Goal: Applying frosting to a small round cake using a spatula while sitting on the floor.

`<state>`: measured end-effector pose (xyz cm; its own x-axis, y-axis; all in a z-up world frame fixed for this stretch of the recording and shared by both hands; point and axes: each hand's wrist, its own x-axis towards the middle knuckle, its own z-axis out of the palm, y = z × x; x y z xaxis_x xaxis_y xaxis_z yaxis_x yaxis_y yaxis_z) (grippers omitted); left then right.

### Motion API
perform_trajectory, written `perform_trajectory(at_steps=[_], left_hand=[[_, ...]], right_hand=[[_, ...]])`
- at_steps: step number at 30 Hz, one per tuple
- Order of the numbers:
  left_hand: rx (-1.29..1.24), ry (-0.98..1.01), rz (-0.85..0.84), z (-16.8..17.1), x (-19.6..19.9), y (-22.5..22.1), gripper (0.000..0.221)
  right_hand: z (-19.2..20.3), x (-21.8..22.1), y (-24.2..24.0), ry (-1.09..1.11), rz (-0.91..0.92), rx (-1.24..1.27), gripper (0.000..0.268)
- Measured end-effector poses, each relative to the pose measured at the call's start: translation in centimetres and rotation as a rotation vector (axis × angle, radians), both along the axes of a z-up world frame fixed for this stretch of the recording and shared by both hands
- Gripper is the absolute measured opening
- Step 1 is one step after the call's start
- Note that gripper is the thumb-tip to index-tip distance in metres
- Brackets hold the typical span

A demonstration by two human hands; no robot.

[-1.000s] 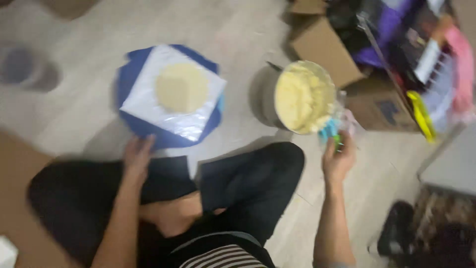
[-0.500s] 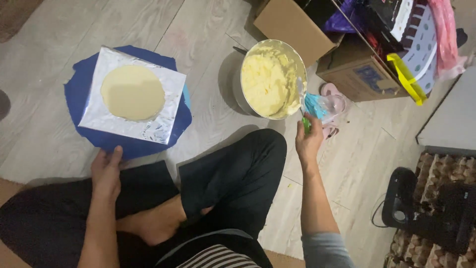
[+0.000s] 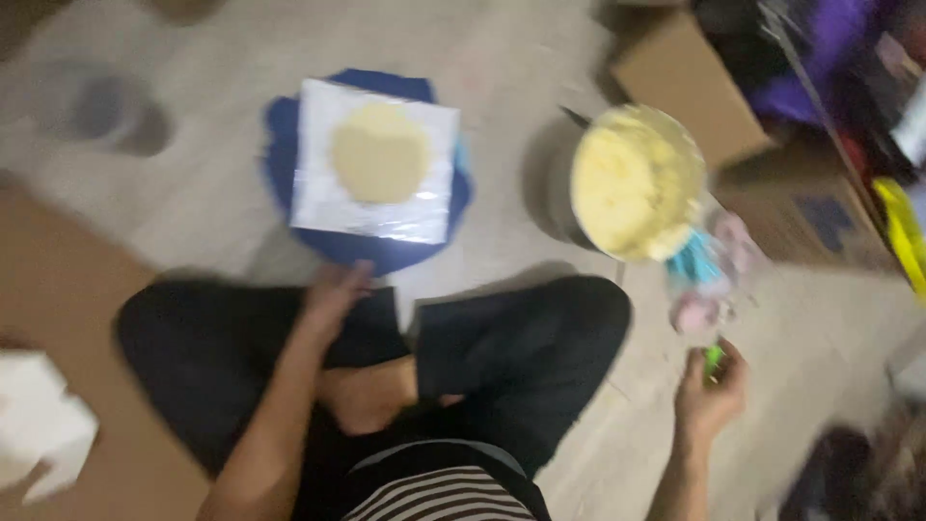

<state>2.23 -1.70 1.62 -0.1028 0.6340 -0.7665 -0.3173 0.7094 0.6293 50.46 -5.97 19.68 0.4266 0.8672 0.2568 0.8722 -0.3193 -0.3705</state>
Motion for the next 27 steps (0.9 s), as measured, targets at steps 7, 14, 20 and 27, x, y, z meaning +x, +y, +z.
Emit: perform_trajectory(at_steps=[7,14,20,27], left_hand=[[0.068,0.019,0.149,2.1,-0.6,0.1,0.056],[0.188,0.001,0.264,-1.9,0.7,0.3,0.043],[0.125,0.026,0.192,-1.4,0.6,0.3,0.048],[0.091,-0.005,0.134,0.9,-0.3,0.4,0.05]], right_hand=[[2.5,-13.1,7.3,0.599,0.317,-0.147,0.024],[1.4,-26.5,10.2,0.478,0.677,-0.361,0.034],[1.8,-33.7,10.9,0.273,0.858,-0.234,0.032],[0.6,-36.1,10.6,0.272,0.848,-0.224,0.025]])
